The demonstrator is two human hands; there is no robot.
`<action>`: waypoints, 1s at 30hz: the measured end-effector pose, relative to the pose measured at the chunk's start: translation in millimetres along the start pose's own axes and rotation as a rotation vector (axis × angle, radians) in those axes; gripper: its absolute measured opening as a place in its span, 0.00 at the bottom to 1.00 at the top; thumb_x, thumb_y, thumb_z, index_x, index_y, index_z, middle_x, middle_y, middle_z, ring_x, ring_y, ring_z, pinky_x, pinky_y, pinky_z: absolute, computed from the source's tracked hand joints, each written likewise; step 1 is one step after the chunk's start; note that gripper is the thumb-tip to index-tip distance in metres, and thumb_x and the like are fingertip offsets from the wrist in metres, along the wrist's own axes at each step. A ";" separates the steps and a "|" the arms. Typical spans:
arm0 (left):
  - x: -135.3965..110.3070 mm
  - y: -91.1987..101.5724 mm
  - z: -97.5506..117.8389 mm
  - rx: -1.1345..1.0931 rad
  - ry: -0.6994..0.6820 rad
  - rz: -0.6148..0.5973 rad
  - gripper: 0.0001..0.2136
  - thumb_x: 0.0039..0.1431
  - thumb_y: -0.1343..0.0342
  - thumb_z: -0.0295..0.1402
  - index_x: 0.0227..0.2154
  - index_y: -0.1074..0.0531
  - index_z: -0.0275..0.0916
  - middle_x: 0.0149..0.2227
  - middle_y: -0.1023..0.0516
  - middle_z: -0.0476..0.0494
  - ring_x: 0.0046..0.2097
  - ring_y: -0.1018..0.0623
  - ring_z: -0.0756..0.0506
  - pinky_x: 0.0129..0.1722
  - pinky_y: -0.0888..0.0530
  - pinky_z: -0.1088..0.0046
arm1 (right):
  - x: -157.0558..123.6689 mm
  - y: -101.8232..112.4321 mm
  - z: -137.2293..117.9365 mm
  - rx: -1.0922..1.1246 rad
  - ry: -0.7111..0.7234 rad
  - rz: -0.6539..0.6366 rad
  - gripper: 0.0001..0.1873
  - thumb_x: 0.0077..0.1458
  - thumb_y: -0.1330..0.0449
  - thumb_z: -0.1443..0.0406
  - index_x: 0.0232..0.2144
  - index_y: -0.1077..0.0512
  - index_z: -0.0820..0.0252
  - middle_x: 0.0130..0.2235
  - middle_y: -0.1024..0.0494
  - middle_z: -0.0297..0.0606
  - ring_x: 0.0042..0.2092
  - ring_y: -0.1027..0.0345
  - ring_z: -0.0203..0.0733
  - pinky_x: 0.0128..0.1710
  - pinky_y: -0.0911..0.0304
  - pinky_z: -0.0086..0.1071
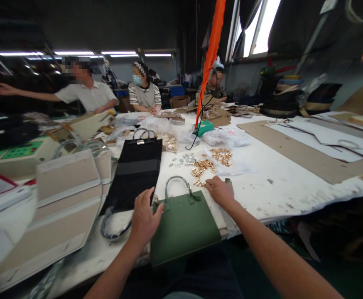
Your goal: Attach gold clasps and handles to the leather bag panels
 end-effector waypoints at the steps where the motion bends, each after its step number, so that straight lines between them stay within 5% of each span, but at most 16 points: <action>1: 2.3 2.3 12.4 0.034 -0.063 0.010 0.25 0.62 0.42 0.31 0.62 0.36 0.39 0.58 0.28 0.33 0.59 0.29 0.33 0.61 0.30 0.48 | 0.8 -2.4 -1.2 -0.012 0.004 -0.019 0.15 0.66 0.44 0.57 0.46 0.18 0.50 0.47 0.20 0.40 0.42 0.28 0.44 0.41 0.41 0.36; 5: 10.9 -3.4 56.0 0.012 -0.234 -0.067 0.21 0.65 0.43 0.29 0.60 0.34 0.43 0.55 0.27 0.36 0.57 0.27 0.36 0.60 0.28 0.53 | 3.9 -5.3 -2.4 -0.035 0.024 -0.065 0.12 0.66 0.43 0.58 0.42 0.20 0.52 0.48 0.20 0.38 0.42 0.28 0.42 0.38 0.45 0.33; 9: 19.2 -37.4 80.3 -0.054 -0.328 -0.297 0.17 0.63 0.41 0.28 0.54 0.29 0.43 0.52 0.25 0.39 0.55 0.26 0.38 0.58 0.27 0.56 | 8.9 -6.4 3.7 -0.032 0.030 -0.084 0.10 0.64 0.41 0.58 0.41 0.21 0.54 0.48 0.20 0.37 0.42 0.28 0.42 0.39 0.43 0.34; 15: 33.9 -98.8 79.3 -0.031 -0.361 -0.573 0.18 0.62 0.42 0.27 0.54 0.27 0.42 0.56 0.25 0.37 0.58 0.28 0.37 0.59 0.28 0.54 | 17.3 -0.7 -11.8 -0.032 0.119 -0.040 0.19 0.64 0.41 0.57 0.57 0.25 0.49 0.53 0.23 0.38 0.46 0.27 0.44 0.42 0.38 0.34; 19: 42.2 -121.6 83.1 0.002 -0.441 -0.644 0.16 0.63 0.45 0.26 0.53 0.25 0.42 0.58 0.25 0.37 0.60 0.29 0.36 0.61 0.31 0.54 | 22.6 -9.3 -31.0 -0.156 0.205 -0.123 0.13 0.64 0.39 0.57 0.45 0.18 0.51 0.47 0.22 0.42 0.50 0.28 0.48 0.41 0.38 0.34; 25: 47.0 -148.3 89.1 0.067 -0.547 -0.776 0.08 0.61 0.41 0.28 0.42 0.21 0.40 0.49 0.20 0.35 0.56 0.26 0.34 0.57 0.32 0.54 | 29.0 -1.7 -26.2 -0.144 0.121 -0.110 0.07 0.61 0.37 0.60 0.39 0.20 0.51 0.38 0.19 0.36 0.39 0.27 0.45 0.35 0.42 0.33; 30: 56.1 -163.2 84.6 0.015 -0.549 -0.827 0.05 0.60 0.40 0.29 0.35 0.20 0.43 0.42 0.18 0.40 0.52 0.24 0.37 0.56 0.34 0.57 | -0.3 23.3 -30.7 0.214 0.055 0.005 0.10 0.59 0.37 0.57 0.29 0.26 0.54 0.28 0.23 0.31 0.31 0.31 0.41 0.33 0.41 0.33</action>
Point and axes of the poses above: each hand's wrist, its own x-axis towards the middle knuckle, its own y-axis out of the back of the hand, z = x × y, the point moved 10 cm from there along x, towards the middle knuckle
